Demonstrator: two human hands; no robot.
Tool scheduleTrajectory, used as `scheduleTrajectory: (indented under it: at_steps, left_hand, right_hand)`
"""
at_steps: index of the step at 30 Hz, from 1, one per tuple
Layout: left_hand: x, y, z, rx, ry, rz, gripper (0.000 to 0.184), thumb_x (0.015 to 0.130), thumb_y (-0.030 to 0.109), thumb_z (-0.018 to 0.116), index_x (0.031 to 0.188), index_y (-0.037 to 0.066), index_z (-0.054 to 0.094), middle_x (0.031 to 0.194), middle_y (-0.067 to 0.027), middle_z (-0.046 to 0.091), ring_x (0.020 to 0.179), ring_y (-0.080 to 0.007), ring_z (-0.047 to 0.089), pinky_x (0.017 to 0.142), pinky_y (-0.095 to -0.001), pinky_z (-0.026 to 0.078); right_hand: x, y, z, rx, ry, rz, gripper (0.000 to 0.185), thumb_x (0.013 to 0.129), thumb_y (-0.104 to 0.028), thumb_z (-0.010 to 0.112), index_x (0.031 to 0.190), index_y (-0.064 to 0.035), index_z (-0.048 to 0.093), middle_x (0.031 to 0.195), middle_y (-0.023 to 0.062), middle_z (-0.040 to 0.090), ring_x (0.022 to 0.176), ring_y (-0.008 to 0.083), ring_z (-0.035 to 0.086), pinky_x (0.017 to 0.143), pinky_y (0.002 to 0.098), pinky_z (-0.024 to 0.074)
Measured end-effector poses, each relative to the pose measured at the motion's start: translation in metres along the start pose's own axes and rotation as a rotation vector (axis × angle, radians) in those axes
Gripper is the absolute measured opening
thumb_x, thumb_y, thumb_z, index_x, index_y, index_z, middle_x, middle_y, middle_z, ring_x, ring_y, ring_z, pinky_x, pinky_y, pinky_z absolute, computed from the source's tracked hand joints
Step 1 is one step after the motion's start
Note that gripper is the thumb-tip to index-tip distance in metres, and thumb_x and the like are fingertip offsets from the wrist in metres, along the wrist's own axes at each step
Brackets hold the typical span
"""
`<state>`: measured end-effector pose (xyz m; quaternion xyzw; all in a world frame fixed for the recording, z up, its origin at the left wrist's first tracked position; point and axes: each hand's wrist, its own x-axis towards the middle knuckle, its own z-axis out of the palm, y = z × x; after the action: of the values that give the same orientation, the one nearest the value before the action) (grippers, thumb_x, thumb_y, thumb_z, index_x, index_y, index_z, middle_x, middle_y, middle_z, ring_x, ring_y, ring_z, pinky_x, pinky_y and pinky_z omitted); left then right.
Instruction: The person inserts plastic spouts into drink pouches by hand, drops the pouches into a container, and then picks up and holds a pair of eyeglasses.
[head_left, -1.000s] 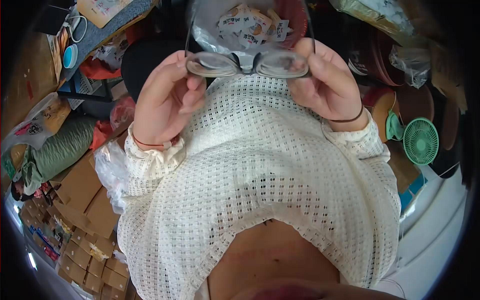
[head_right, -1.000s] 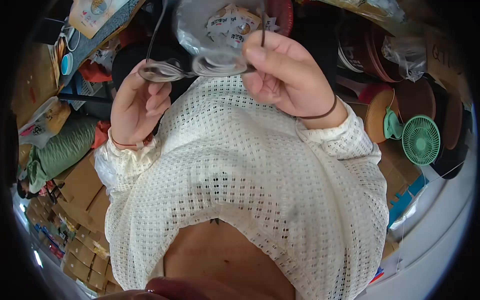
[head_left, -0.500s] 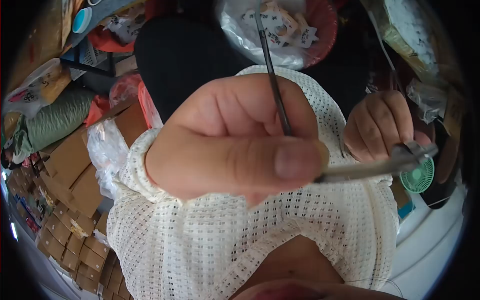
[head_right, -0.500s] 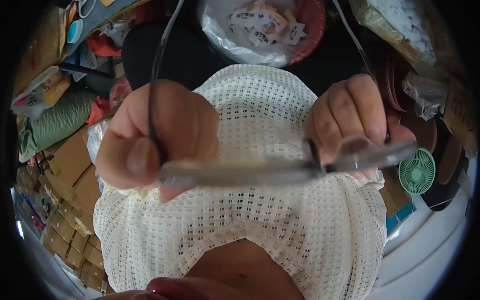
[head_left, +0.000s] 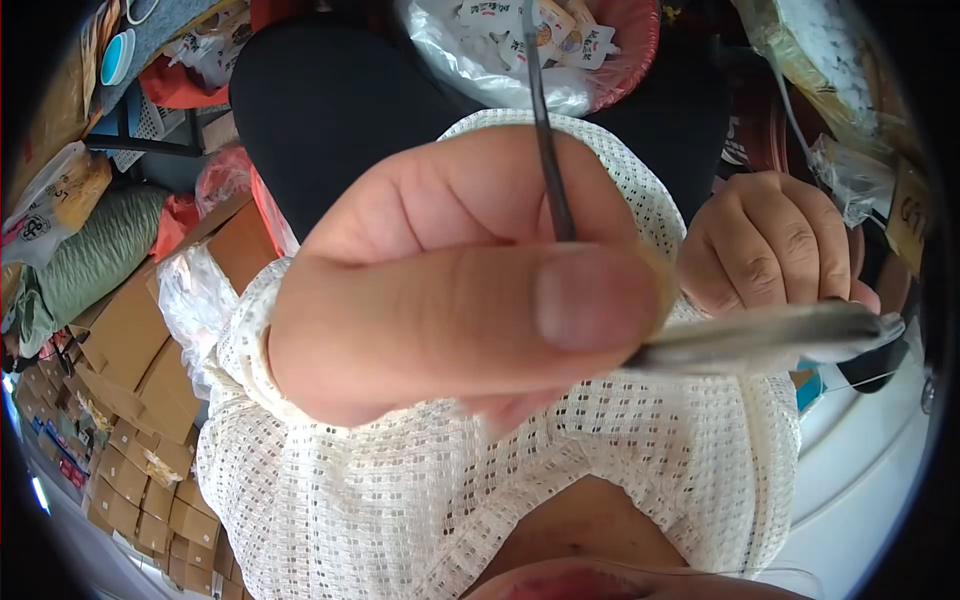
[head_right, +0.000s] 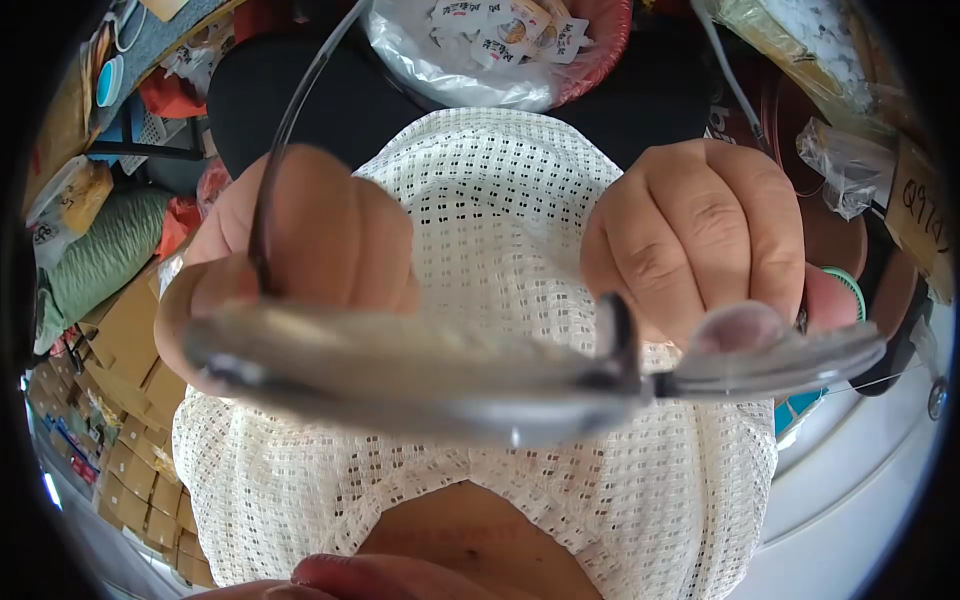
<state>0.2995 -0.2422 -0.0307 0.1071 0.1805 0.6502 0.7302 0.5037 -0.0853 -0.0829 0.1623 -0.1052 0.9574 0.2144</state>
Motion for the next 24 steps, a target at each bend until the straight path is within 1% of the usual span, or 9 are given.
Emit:
scheduleTrajectory:
  at_steps: [5, 7, 10, 11, 13, 14, 17, 21, 24]
  left_hand:
    - [0.011, -0.007, -0.012, 0.665, 0.218, 0.262, 0.051, 0.097, 0.025, 0.054, 0.133, -0.009, 0.040, 0.124, -0.0204, 0.053, 0.104, -0.0205, 0.056, 0.087, -0.0301, 0.048]
    - [0.016, -0.011, -0.020, 0.890, 0.073, 0.394, 0.058, 0.096, 0.026, 0.053, 0.139, -0.011, 0.037, 0.132, -0.0222, 0.051, 0.112, -0.0223, 0.057, 0.093, -0.0314, 0.049]
    - [0.024, -0.015, -0.036, 1.025, -0.285, 0.561, 0.031, 0.092, 0.013, 0.052, 0.108, -0.013, 0.059, 0.104, -0.0237, 0.064, 0.081, -0.0239, 0.061, 0.068, -0.0302, 0.050]
    - [0.027, -0.023, -0.030, 0.967, -0.347, 0.595, 0.026, 0.091, 0.010, 0.055, 0.104, -0.013, 0.060, 0.095, -0.0238, 0.065, 0.069, -0.0220, 0.060, 0.057, -0.0297, 0.049]
    - [0.038, -0.030, -0.018, 0.904, -0.485, 0.662, 0.023, 0.088, 0.008, 0.063, 0.100, -0.012, 0.061, 0.084, -0.0239, 0.067, 0.057, -0.0186, 0.059, 0.046, -0.0285, 0.048]
    - [0.047, -0.027, -0.010, 0.902, -0.562, 0.694, 0.025, 0.087, 0.008, 0.068, 0.100, -0.012, 0.062, 0.081, -0.0238, 0.067, 0.057, -0.0170, 0.060, 0.046, -0.0277, 0.048]
    - [0.050, -0.046, -0.006, 0.647, -0.636, 0.519, 0.031, 0.085, 0.010, 0.077, 0.102, -0.012, 0.063, 0.075, -0.0218, 0.067, 0.052, -0.0148, 0.060, 0.043, -0.0275, 0.048]
    - [0.043, -0.045, 0.010, 0.593, -0.569, 0.291, 0.028, 0.085, 0.005, 0.080, 0.105, -0.010, 0.066, 0.073, -0.0167, 0.069, 0.047, -0.0120, 0.061, 0.040, -0.0243, 0.046]
    - [0.041, -0.048, 0.014, 0.604, -0.543, 0.256, 0.030, 0.082, 0.005, 0.083, 0.104, -0.007, 0.068, 0.079, -0.0161, 0.070, 0.051, -0.0106, 0.062, 0.042, -0.0212, 0.046]
  right_hand:
    - [-0.007, -0.007, -0.034, 0.008, -0.205, -0.026, 0.021, 0.091, -0.020, 0.077, 0.096, -0.0047, 0.064, 0.085, 0.0079, 0.066, 0.068, 0.0139, 0.067, 0.055, 0.0228, 0.0587]
    - [0.002, -0.011, -0.042, 0.043, -0.313, 0.015, 0.022, 0.091, -0.020, 0.077, 0.100, -0.0044, 0.065, 0.087, 0.0081, 0.066, 0.071, 0.0149, 0.068, 0.058, 0.0235, 0.0619]
    - [0.010, -0.016, -0.021, 0.134, -0.224, 0.025, 0.016, 0.090, -0.015, 0.076, 0.088, -0.0041, 0.065, 0.075, 0.0066, 0.063, 0.062, 0.0149, 0.064, 0.049, 0.0236, 0.0556]
    - [0.006, -0.015, 0.002, 0.146, -0.067, -0.015, 0.020, 0.089, -0.012, 0.076, 0.076, -0.0037, 0.064, 0.066, 0.0061, 0.061, 0.053, 0.0146, 0.061, 0.042, 0.0232, 0.0492]
    - [0.004, -0.024, 0.016, 0.069, 0.020, -0.019, 0.025, 0.089, -0.008, 0.075, 0.067, -0.0031, 0.064, 0.059, 0.0061, 0.060, 0.046, 0.0144, 0.059, 0.036, 0.0220, 0.0443]
    - [0.003, -0.028, 0.023, 0.030, 0.064, -0.018, 0.028, 0.088, -0.006, 0.074, 0.062, -0.0027, 0.065, 0.056, 0.0061, 0.060, 0.043, 0.0142, 0.057, 0.033, 0.0214, 0.0418]
    - [0.001, -0.033, 0.024, 0.012, 0.062, -0.012, 0.025, 0.087, -0.008, 0.073, 0.064, -0.0030, 0.067, 0.058, 0.0068, 0.063, 0.044, 0.0147, 0.058, 0.035, 0.0212, 0.0434]
    - [-0.001, -0.042, 0.024, 0.030, 0.155, 0.049, 0.020, 0.086, -0.013, 0.073, 0.067, -0.0041, 0.072, 0.060, 0.0072, 0.066, 0.048, 0.0148, 0.059, 0.038, 0.0207, 0.0453]
    - [-0.007, -0.039, 0.021, 0.056, 0.114, 0.063, 0.019, 0.085, -0.014, 0.073, 0.068, -0.0055, 0.074, 0.061, 0.0069, 0.066, 0.051, 0.0146, 0.060, 0.039, 0.0207, 0.0454]
